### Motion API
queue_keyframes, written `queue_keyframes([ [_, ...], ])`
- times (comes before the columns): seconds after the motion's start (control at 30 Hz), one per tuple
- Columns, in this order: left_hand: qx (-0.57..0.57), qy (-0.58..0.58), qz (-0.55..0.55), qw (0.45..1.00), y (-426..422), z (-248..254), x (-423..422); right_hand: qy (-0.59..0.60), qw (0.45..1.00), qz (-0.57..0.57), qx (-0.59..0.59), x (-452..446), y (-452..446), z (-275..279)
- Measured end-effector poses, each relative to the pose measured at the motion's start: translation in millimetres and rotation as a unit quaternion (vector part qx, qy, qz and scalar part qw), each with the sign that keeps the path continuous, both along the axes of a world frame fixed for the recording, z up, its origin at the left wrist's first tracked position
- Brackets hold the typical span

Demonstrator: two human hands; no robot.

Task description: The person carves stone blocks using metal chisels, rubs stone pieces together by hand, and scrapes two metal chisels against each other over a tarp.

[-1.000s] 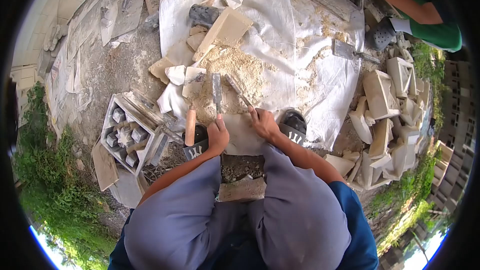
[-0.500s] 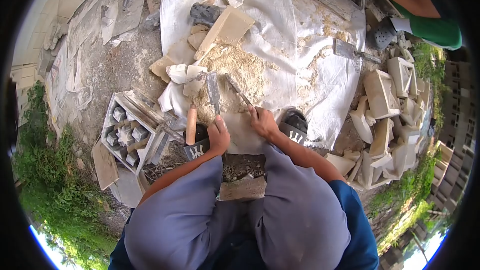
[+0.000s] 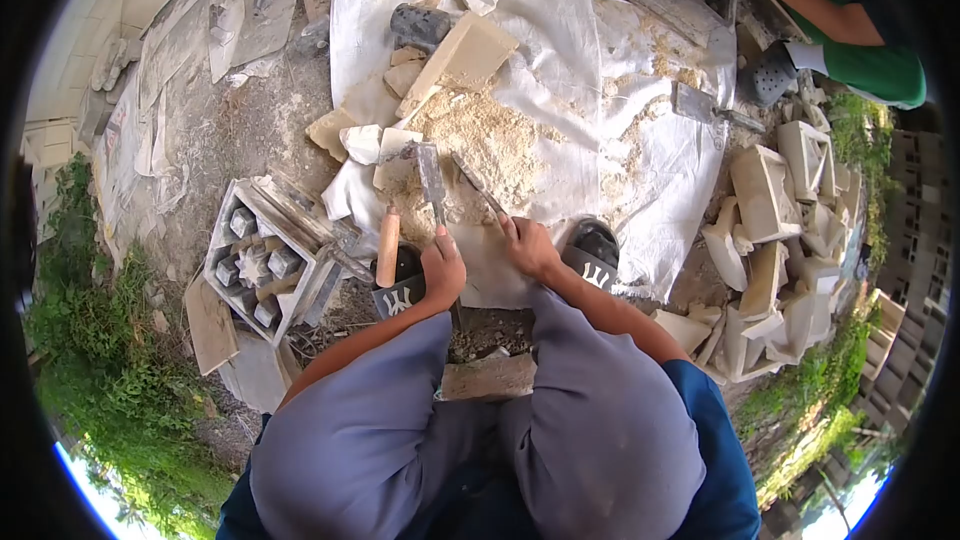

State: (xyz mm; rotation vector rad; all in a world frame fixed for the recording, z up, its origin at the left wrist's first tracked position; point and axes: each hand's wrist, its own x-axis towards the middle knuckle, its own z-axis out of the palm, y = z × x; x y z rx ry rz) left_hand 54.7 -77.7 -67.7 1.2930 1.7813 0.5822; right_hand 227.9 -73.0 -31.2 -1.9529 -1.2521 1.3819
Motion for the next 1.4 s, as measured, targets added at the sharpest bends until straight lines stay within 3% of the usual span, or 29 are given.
queue_keyframes([
  [0.07,0.013,0.013,-0.012,1.000,2.6,2.1,-5.9,-0.076,0.995,0.041,-0.050,6.5,4.7,-6.2],
  [0.17,-0.060,-0.014,-0.023,0.998,5.2,18.1,-3.9,-0.033,0.999,0.003,0.027,7.2,-5.5,-4.0],
  [0.3,0.019,-0.015,-0.024,0.999,-0.8,17.2,-5.6,-0.046,0.996,0.058,-0.049,7.9,5.2,-2.3],
  [0.37,0.026,0.023,-0.037,0.999,-3.4,11.0,-8.1,-0.049,0.996,0.054,-0.045,0.4,-4.7,-4.5],
  [0.43,0.002,0.014,0.000,1.000,3.6,18.3,2.4,-0.001,0.999,0.002,0.033,-0.5,-10.0,-3.8],
  [0.47,0.021,-0.006,0.017,1.000,5.3,21.7,0.9,-0.061,0.998,0.024,-0.015,-1.3,-9.1,-16.4],
  [0.57,0.012,-0.003,0.007,1.000,7.8,22.3,-3.5,-0.016,0.998,0.027,-0.059,4.1,-0.7,-7.4],
  [0.6,-0.072,0.042,-0.042,0.996,8.4,20.2,-6.4,-0.044,0.998,0.035,-0.022,3.1,-3.3,2.2],
  [0.7,-0.051,0.006,0.000,0.999,-0.2,21.2,0.1,0.000,1.000,0.029,0.012,2.8,-10.3,-5.2],
  [0.77,-0.031,-0.025,0.006,0.999,-3.0,22.2,-1.1,-0.038,0.999,0.035,-0.009,3.0,-12.6,-13.6],
  [0.83,-0.052,0.024,-0.023,0.998,5.2,13.6,-4.7,-0.037,0.997,0.048,-0.058,1.6,-1.8,-1.5],
  [0.9,-0.068,0.050,-0.046,0.995,0.5,15.4,-8.0,-0.026,0.999,0.029,-0.034,-1.8,-10.7,0.0],
  [0.97,-0.033,-0.005,0.009,0.999,-0.5,24.6,-3.6,-0.044,0.997,0.052,0.030,1.6,-14.2,-12.3],
  [1.1,-0.020,0.011,-0.015,1.000,-2.3,19.0,-7.4,-0.037,0.995,0.071,-0.059,2.3,-6.5,-5.2],
  [1.13,-0.023,0.039,-0.031,0.998,-2.7,14.6,-6.6,-0.020,0.999,0.032,0.000,-0.2,-14.2,-5.8],
  [1.23,-0.022,0.014,0.005,1.000,-2.4,29.2,-4.5,-0.042,0.999,0.024,-0.007,-0.5,-13.6,-4.8],
  [1.27,-0.004,-0.005,0.027,1.000,-7.3,11.6,-7.5,-0.046,0.999,0.022,-0.011,3.8,-16.8,-2.4],
  [1.37,-0.071,0.018,-0.037,0.997,-3.0,5.7,-11.0,-0.022,1.000,0.015,-0.017,3.3,-7.6,12.6],
  [1.4,-0.041,-0.006,-0.036,0.998,-4.9,4.2,-12.3,0.001,1.000,-0.012,0.015,2.1,-11.2,11.6],
])
